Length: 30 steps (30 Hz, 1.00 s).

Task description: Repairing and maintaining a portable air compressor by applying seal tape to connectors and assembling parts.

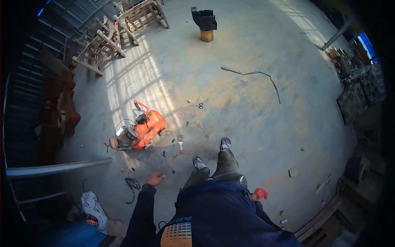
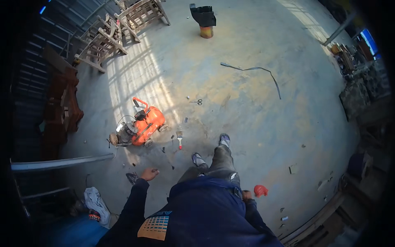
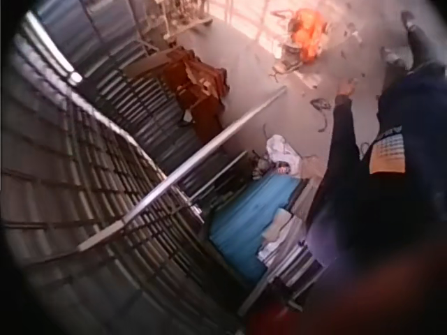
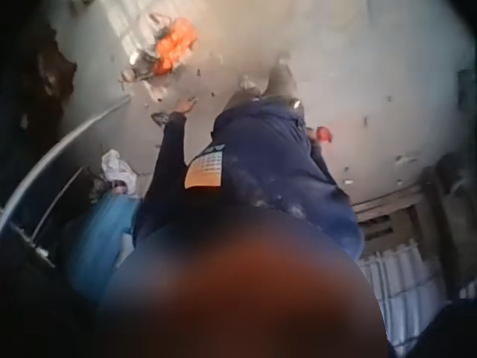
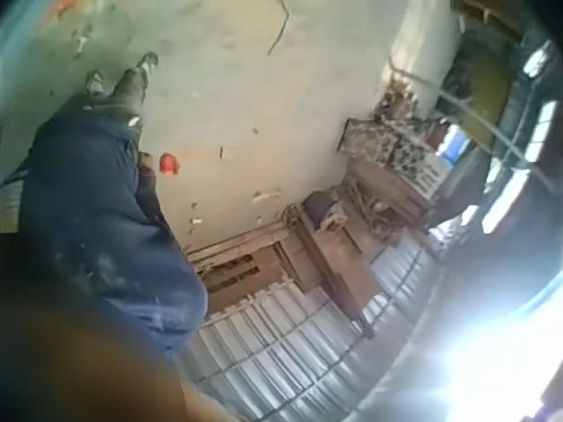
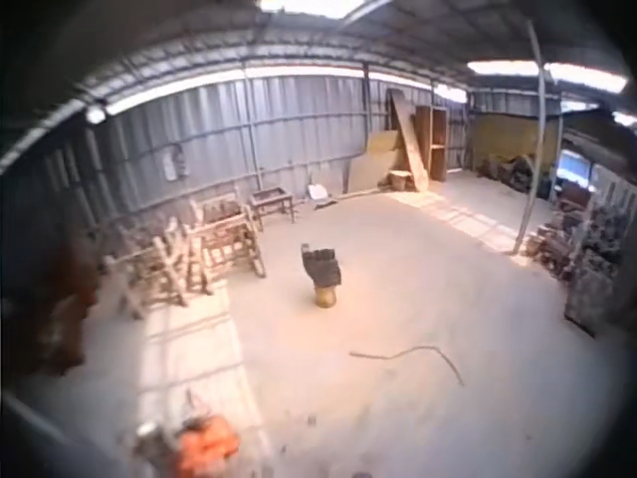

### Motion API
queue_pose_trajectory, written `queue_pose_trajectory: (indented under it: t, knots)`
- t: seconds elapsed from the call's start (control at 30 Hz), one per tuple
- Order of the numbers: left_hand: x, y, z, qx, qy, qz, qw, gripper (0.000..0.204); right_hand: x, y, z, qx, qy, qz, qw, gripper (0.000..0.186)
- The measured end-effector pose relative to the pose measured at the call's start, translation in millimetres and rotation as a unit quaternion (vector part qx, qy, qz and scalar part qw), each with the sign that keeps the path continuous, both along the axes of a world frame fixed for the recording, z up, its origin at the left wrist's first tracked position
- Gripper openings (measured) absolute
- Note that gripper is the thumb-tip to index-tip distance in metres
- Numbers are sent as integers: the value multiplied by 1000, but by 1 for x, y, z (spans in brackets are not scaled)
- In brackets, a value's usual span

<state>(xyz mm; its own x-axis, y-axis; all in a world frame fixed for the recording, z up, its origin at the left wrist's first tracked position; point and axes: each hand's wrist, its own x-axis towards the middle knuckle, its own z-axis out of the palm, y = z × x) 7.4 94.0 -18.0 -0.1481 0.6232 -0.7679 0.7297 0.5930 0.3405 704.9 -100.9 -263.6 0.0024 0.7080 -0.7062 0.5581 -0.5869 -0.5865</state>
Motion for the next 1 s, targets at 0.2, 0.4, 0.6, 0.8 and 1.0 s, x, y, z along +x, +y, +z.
queue_pose_trajectory:
  t: [0.2, 0.4, 0.6, 0.8, 1.0]
  knots:
    - [49, -12, -3, 125, 47, 286, 949, 44, 16, 315, 133, -163, 70, -174, 969, 30]
    - [155, 8, -1, 82, 45, 289, 953, 34, 75, 587, 235, 233, 21, -188, 954, 50]
    - [205, -42, -39, 49, 37, 410, 910, 37, 8, 720, 608, 731, 101, -149, 658, 50]
    - [242, -80, -78, -124, 31, 436, 891, 32, -83, 764, 659, 787, 193, -22, 586, 49]
    - [158, 6, -131, -48, -118, 627, 769, 23, -202, 817, 717, 816, 283, 96, 495, 48]
